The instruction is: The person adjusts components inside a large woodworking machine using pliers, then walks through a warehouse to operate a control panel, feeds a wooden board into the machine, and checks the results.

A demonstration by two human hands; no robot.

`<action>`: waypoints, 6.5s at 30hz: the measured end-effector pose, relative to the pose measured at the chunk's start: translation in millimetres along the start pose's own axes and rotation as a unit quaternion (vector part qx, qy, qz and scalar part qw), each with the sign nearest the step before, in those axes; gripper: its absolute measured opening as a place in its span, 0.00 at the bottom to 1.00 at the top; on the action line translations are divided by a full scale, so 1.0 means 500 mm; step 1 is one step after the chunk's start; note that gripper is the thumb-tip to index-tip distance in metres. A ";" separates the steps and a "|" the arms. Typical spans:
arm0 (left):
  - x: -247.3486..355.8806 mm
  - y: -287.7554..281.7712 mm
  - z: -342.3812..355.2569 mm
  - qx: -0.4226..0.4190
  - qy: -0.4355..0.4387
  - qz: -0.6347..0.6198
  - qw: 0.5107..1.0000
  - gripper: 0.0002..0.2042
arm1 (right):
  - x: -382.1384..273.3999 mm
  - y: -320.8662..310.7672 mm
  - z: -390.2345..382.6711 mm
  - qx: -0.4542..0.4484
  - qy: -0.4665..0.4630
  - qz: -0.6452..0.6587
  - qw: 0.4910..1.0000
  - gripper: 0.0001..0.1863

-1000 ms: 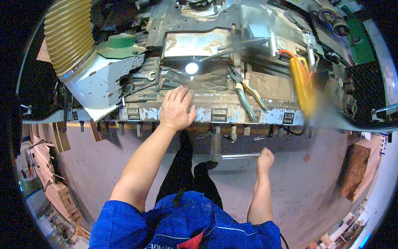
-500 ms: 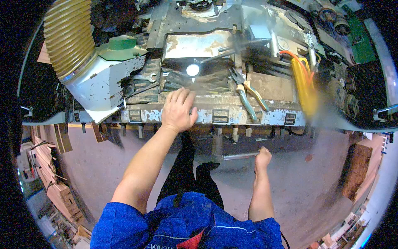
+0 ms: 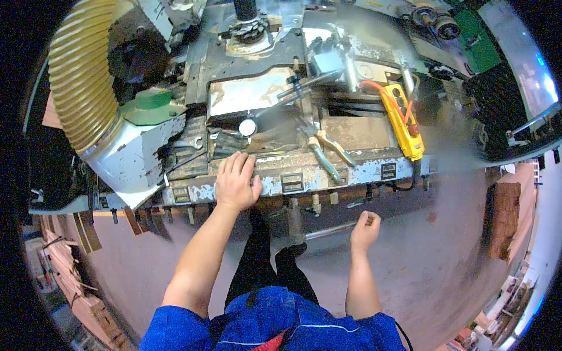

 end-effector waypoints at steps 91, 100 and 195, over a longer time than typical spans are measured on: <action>-0.023 0.010 0.265 -0.264 -0.546 -0.666 0.434 0.17 | -0.227 0.189 0.335 -0.101 -0.290 -0.293 0.905 0.12; -0.019 0.025 0.264 -0.234 -0.573 -0.649 0.442 0.14 | -0.246 0.184 0.332 -0.098 -0.268 -0.285 0.915 0.10; 0.007 0.057 0.191 -0.071 -0.338 -0.372 0.862 0.21 | -0.231 0.187 0.334 -0.126 -0.254 -0.296 0.912 0.14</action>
Point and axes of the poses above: each hand's wrist, its own z-axis towards the middle knuckle, its own y-axis out of the palm, x = y × z, the point moved 1 cm from there along z, towards the middle knuckle, and after that the axes turned 11 degrees about -y, right-handed, at the moved point
